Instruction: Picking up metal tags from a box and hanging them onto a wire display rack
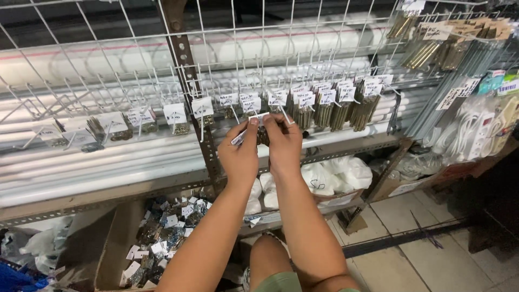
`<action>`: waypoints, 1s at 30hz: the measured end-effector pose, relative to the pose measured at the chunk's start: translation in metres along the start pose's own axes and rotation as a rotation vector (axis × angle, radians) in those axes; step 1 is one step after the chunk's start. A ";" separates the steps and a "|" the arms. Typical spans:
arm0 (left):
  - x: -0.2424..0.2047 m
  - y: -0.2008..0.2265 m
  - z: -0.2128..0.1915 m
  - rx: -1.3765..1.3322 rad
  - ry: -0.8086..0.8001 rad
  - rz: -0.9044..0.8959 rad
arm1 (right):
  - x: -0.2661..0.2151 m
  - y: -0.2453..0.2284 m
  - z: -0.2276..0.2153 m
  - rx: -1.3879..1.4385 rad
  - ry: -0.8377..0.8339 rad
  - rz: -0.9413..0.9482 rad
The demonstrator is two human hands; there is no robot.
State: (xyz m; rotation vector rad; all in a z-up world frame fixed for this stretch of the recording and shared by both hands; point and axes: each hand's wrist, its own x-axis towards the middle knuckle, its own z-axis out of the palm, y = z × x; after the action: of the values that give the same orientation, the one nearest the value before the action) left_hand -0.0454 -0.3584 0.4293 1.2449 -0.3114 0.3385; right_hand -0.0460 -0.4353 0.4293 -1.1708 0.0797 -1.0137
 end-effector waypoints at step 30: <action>-0.047 -0.075 -0.099 -0.341 -0.348 -0.637 | -0.078 0.013 -0.062 -0.475 -0.409 0.139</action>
State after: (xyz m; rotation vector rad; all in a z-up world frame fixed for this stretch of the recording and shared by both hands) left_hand -0.0530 -0.2890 0.3166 0.9968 -0.2394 -0.4670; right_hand -0.1160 -0.4259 0.3581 -1.7616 0.0777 -0.6300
